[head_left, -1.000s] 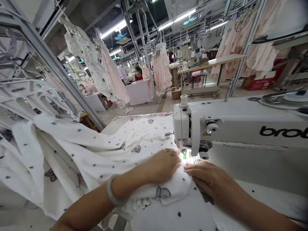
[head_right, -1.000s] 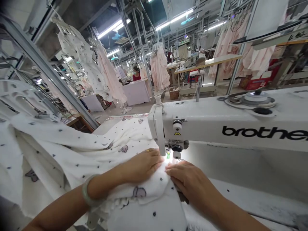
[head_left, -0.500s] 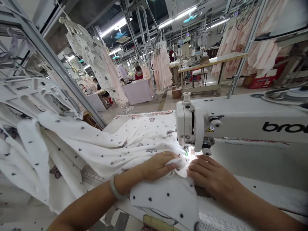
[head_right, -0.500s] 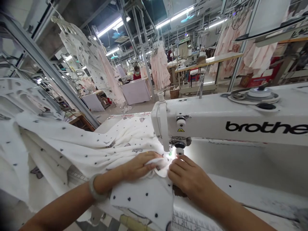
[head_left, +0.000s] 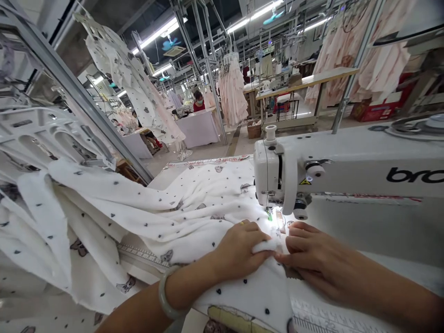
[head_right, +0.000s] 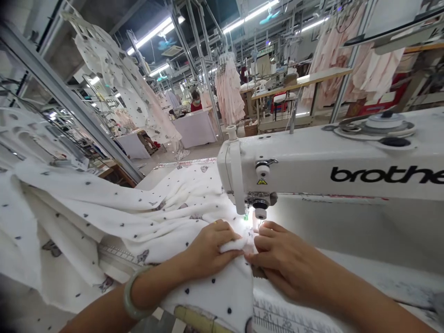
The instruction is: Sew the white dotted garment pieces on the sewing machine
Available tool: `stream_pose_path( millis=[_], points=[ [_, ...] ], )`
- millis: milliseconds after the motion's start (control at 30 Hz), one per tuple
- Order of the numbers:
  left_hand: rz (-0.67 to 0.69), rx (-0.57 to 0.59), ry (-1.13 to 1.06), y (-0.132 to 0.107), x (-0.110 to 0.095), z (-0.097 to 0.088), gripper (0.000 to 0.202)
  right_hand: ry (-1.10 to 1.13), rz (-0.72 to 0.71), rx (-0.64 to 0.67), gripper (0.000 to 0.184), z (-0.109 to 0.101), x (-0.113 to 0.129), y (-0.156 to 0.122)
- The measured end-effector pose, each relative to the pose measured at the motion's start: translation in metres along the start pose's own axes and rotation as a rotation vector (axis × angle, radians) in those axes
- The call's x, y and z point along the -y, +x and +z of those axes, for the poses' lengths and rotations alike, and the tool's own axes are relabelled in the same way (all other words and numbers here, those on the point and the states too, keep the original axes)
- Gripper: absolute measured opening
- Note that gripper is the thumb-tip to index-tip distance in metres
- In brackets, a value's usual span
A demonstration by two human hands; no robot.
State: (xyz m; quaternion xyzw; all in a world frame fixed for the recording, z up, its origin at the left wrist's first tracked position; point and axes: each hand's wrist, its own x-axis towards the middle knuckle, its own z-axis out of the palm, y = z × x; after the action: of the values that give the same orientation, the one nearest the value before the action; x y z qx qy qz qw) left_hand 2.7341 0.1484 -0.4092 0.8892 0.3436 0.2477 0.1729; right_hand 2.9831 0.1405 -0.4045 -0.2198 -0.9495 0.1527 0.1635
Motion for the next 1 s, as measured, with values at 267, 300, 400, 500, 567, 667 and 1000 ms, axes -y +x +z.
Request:
stream_pose_path(
  millis=[267, 300, 400, 500, 567, 667, 1000],
  points=[
    [0.161, 0.063, 0.207, -0.003, 0.000, 0.001, 0.029, 0.059, 0.025, 0.002, 0.024, -0.001, 0.004, 0.001],
    [0.190, 0.080, 0.262, -0.004, -0.002, 0.000, 0.029, 0.066, 0.032, 0.001, 0.025, -0.002, 0.005, 0.001],
    [0.255, 0.129, 0.391, -0.004, -0.006, -0.001, 0.029, 0.059, 0.043, -0.017, 0.027, -0.002, 0.005, 0.000],
    [0.272, 0.196, 0.427, -0.005, -0.010, -0.004, 0.031, -0.025, 0.038, -0.154, 0.025, 0.001, 0.001, -0.001],
    [0.273, 0.226, 0.410, -0.006, -0.010, -0.006, 0.034, -0.092, 0.038, -0.239, 0.019, 0.005, -0.004, -0.003],
    [0.282, 0.244, 0.394, -0.007, -0.007, -0.005, 0.037, -0.131, 0.054, -0.200, 0.021, 0.012, -0.009, -0.004],
    [0.279, 0.302, 0.411, 0.018, 0.015, -0.002, 0.032, -0.366, 0.061, -0.369, 0.028, 0.021, -0.026, -0.001]
  ],
)
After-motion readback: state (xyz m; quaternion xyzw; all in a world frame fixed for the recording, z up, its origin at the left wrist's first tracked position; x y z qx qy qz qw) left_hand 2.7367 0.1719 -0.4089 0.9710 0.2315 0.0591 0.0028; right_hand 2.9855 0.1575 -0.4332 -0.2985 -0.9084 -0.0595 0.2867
